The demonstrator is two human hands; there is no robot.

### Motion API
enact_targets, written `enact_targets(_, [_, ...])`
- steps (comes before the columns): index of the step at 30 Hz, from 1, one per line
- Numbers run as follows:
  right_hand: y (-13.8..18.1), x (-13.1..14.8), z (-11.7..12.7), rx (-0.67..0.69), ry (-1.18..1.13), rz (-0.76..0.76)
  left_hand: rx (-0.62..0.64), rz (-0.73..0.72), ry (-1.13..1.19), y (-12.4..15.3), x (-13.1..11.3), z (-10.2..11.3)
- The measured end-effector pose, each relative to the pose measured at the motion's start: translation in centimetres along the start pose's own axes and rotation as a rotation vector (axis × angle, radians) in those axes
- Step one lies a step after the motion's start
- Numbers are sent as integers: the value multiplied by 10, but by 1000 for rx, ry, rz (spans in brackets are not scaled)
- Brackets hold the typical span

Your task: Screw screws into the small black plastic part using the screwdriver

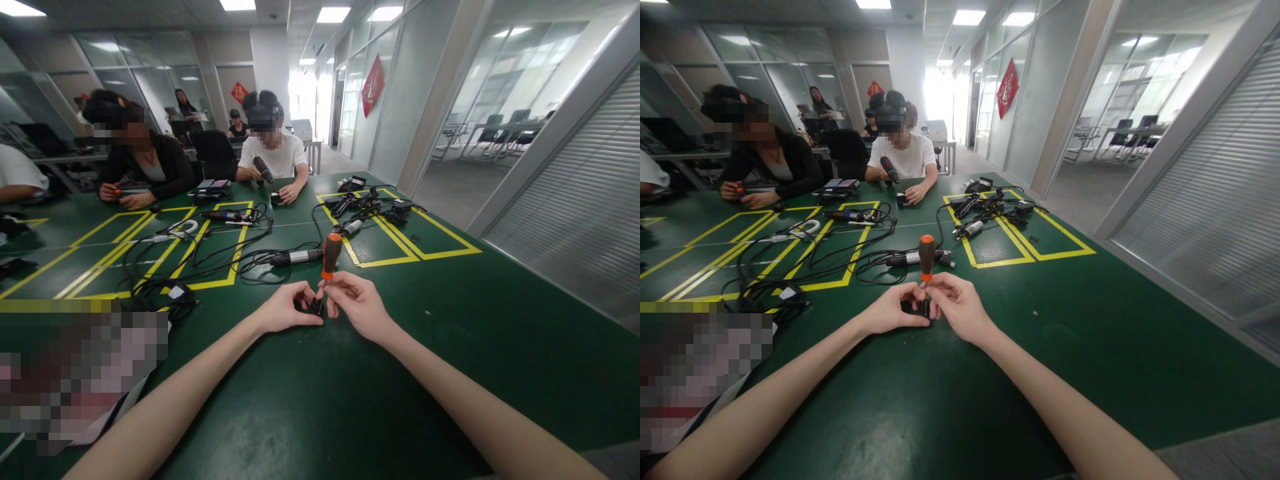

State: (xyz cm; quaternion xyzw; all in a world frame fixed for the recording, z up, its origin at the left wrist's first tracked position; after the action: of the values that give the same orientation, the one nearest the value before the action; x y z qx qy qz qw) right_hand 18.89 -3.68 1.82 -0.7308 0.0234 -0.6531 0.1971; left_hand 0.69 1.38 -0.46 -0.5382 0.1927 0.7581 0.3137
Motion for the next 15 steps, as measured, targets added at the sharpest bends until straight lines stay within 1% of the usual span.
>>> enact_targets(3, [1, 1, -2, -2, -8, 6, 10, -7, -13, 0, -1, 0])
enact_targets(10, [2, -1, -2, -82, 27, 7, 7, -11, -94, 1, -4, -1])
enact_targets(15, [3, 2, -2, -74, 45, 11, 12, -1, -113, 1, -4, -1])
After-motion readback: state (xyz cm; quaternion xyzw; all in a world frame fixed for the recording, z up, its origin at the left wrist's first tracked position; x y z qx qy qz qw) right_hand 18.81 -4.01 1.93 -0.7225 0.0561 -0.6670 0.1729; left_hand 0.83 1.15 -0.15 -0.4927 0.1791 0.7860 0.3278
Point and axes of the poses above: each hand's wrist, its own y-axis away from the middle knuckle, its own z-axis out of the back of the hand, x = y × z, the point moved 1 cm from there along -y, towards the middle knuckle, and after that the axes turned 4 degrees about x, right-handed, at the moved point
